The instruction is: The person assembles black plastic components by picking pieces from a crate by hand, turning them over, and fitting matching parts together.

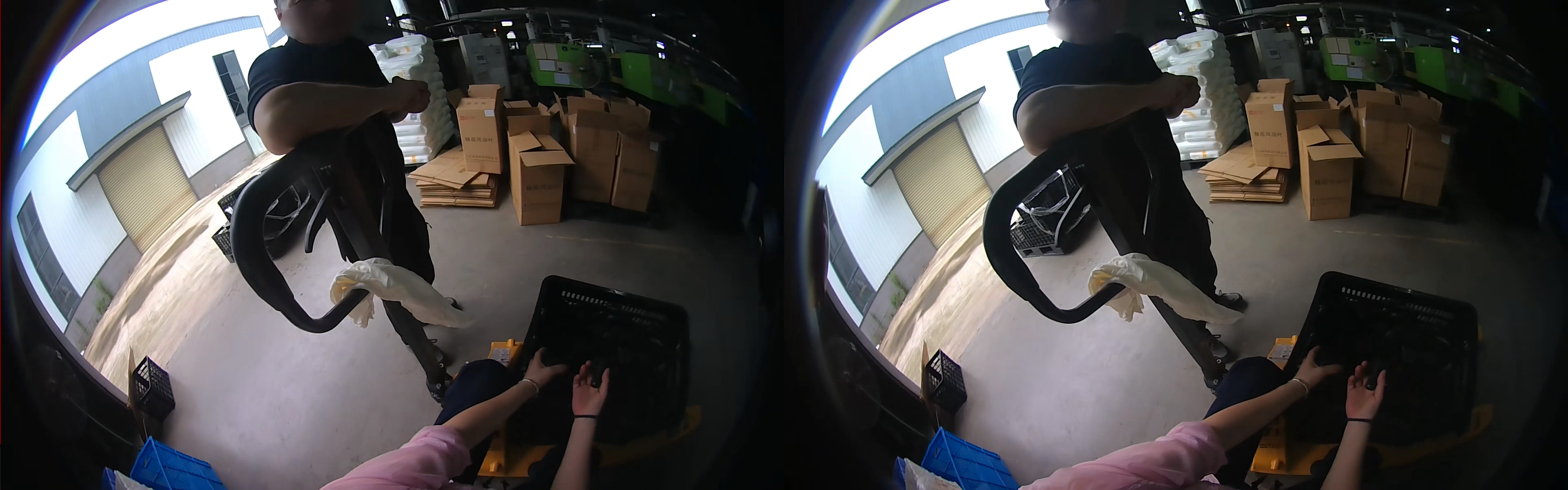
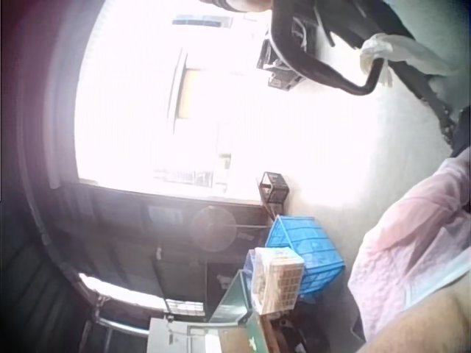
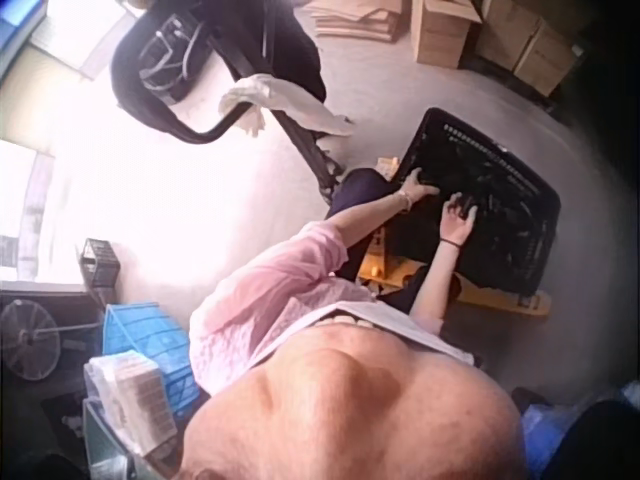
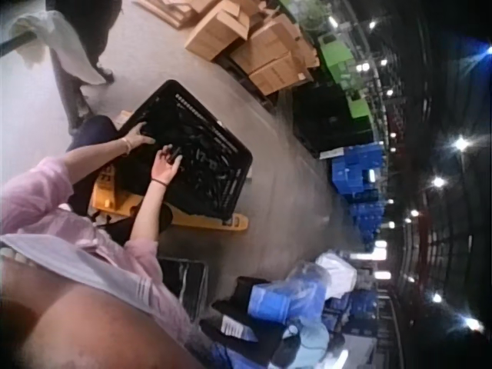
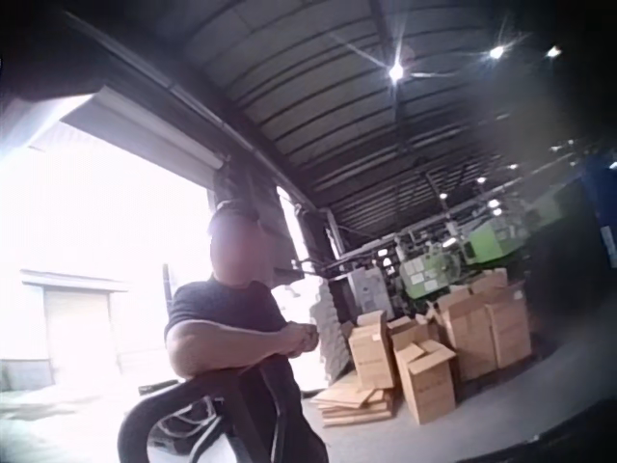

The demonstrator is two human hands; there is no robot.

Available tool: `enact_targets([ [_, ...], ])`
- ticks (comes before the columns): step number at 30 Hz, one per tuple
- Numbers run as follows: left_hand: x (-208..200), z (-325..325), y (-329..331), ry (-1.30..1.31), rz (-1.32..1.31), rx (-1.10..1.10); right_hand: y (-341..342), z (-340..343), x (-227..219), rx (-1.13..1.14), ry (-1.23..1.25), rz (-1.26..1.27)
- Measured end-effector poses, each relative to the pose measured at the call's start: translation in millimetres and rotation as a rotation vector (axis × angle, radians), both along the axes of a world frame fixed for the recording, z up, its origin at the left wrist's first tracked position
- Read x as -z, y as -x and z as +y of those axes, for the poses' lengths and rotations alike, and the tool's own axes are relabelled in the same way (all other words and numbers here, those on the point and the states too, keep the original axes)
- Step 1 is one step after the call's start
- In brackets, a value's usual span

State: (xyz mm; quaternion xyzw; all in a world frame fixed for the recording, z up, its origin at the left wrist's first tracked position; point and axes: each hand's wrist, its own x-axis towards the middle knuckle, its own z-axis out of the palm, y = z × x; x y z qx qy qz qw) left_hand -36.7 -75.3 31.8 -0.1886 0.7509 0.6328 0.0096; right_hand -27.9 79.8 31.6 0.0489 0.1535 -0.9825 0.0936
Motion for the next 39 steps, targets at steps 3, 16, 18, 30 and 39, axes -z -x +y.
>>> enact_targets([
  [3,-0.5,-0.7,-0.6,-0.052,0.004,-0.019,1.6,0.5,3.1,-0.021,0.015,-0.007],
  [16,6.8,-2.4,0.6,-0.100,0.017,-0.003,-0.8,-0.5,7.7,-0.013,0.050,0.012],
  [18,8.0,-2.1,0.8,-0.107,0.026,-0.003,-1.9,-1.0,6.4,-0.002,0.038,0.011],
  [30,3.6,-4.9,-0.3,-0.116,-0.015,0.019,-2.0,-3.2,6.6,-0.016,0.060,0.020],
  [39,-0.3,-5.8,-2.4,-0.142,-0.024,0.020,-3.3,-4.2,6.7,0.002,0.047,0.026],
])
